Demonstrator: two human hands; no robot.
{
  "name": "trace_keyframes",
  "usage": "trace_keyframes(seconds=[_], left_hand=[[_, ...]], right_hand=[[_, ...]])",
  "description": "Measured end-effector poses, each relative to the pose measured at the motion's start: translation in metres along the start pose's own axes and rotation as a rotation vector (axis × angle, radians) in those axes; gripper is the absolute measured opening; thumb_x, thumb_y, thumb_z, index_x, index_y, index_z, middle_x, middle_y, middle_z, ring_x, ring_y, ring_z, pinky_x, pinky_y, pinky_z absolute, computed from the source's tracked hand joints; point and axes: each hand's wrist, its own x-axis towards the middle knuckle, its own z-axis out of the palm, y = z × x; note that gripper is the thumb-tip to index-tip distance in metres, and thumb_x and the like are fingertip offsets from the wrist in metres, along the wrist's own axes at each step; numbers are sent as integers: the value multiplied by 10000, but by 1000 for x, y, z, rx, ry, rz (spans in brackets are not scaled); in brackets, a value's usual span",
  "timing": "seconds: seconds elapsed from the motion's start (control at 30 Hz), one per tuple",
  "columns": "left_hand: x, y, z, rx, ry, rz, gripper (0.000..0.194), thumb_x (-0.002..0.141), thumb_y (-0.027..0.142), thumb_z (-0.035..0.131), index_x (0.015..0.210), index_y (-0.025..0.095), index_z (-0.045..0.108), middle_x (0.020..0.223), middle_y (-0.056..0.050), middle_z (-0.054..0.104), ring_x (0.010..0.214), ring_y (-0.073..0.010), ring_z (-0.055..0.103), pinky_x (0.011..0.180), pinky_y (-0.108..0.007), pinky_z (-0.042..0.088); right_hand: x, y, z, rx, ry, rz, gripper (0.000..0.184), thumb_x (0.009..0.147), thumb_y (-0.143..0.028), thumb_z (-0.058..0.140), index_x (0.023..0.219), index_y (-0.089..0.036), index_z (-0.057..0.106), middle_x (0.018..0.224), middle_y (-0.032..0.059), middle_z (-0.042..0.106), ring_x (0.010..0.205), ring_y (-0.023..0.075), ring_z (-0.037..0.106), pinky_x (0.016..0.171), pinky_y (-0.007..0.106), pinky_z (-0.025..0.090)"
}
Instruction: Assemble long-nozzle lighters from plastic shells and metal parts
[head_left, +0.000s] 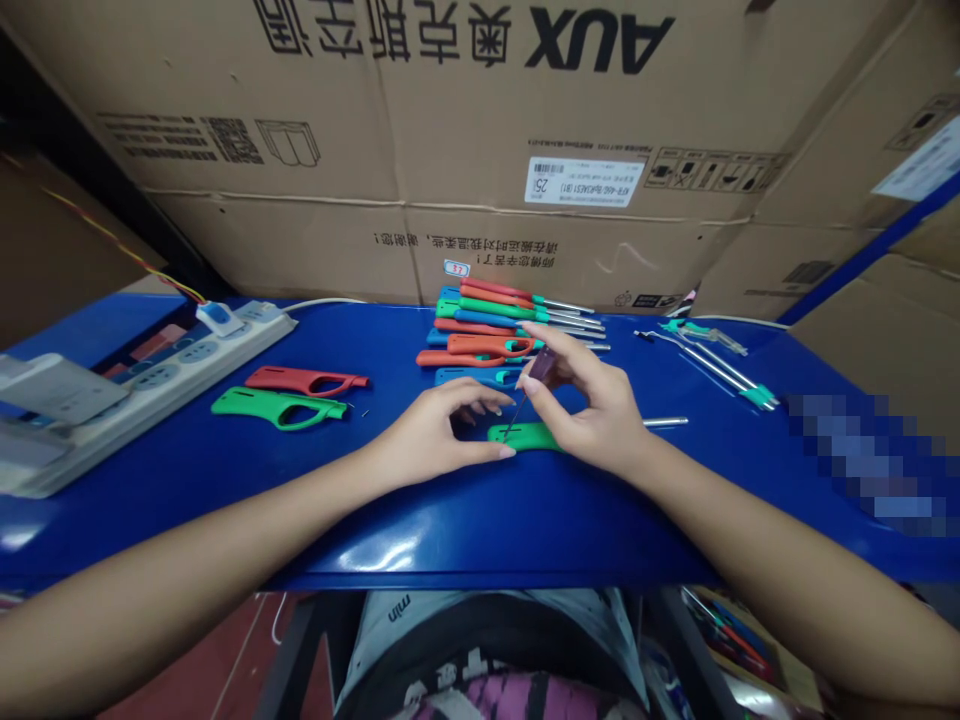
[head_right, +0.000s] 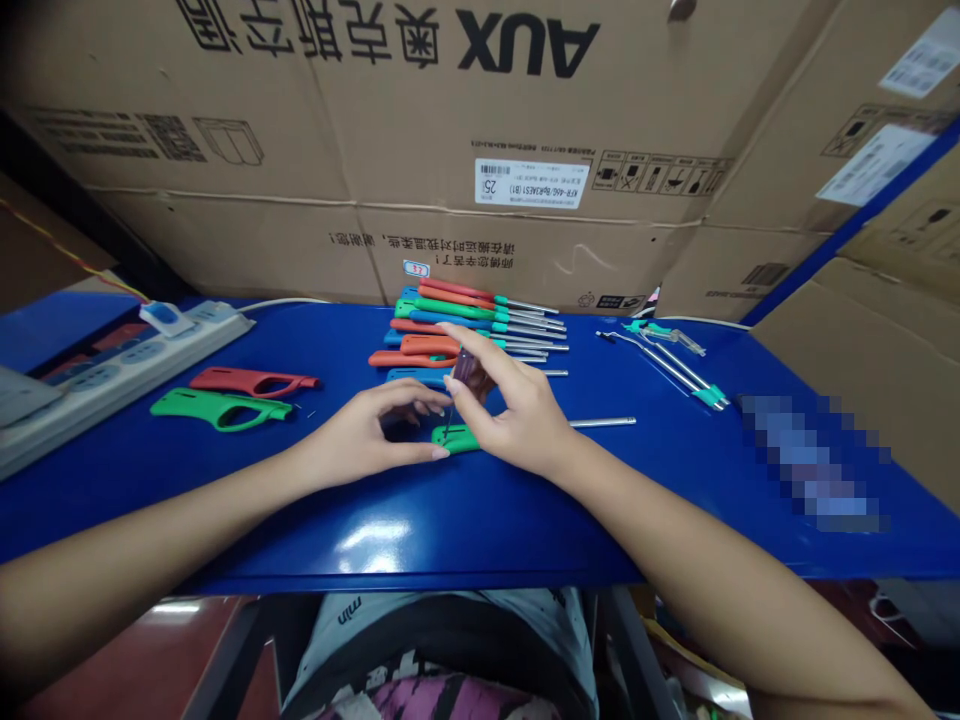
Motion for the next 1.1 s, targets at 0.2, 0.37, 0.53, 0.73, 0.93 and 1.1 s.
trace_keyframes(seconds=[0.2, 0.37, 0.53, 0.73, 0.93, 1.1], left_hand=[[-4, -7, 5, 111, -79, 50, 511, 750, 303, 814, 1224, 197, 659, 1157, -88, 714, 1033, -234, 677, 948, -392, 544], [-6, -5, 8, 117, -97, 37, 486, 769, 247, 782, 1230, 170, 650, 1159, -93, 723, 1039, -231, 682, 953, -385, 544], [-6, -4, 8, 122, -88, 37, 443, 778, 201, 747, 1211, 164, 665, 1165, -97, 730, 1044, -237, 693, 952, -389, 551], [-7, -5, 8, 122, -82, 46, 404, 780, 201, 739, 1180, 176, 683, 1157, -97, 737, 1042, -245, 698, 956, -406, 550], [-6, -4, 8, 126, -88, 53, 379, 789, 204, 734, 1164, 175, 689, 1146, -94, 743, 1035, -244, 704, 952, -398, 553], [-6, -3, 8, 139, -88, 58, 345, 799, 208, 737, 1140, 168, 696, 1127, -89, 747, 1028, -242, 706, 949, -383, 552]], right_hand=[[-1, 2, 4, -18, 49, 42, 515, 928, -259, 592, 1433, -301, 497, 902, 35, 690, 778, 213, 667, 759, 389, 589], [-1, 1, 4, -36, 41, -13, 528, 933, -235, 579, 1447, -301, 476, 901, 32, 690, 761, 201, 667, 721, 367, 588], [-4, 2, 5, -108, 43, -71, 532, 933, -237, 578, 1449, -303, 466, 970, 41, 712, 784, 195, 682, 747, 360, 605], [-5, -1, 5, -155, 27, -140, 533, 933, -225, 574, 1449, -299, 465, 966, 27, 714, 761, 175, 685, 756, 341, 615], [-3, -2, 5, -129, 19, -144, 563, 932, -189, 575, 1470, -300, 448, 933, 20, 707, 763, 173, 680, 744, 329, 607], [-3, 0, 4, -168, 8, -170, 548, 935, -214, 589, 1461, -291, 458, 1036, 42, 720, 771, 176, 684, 752, 337, 602]])
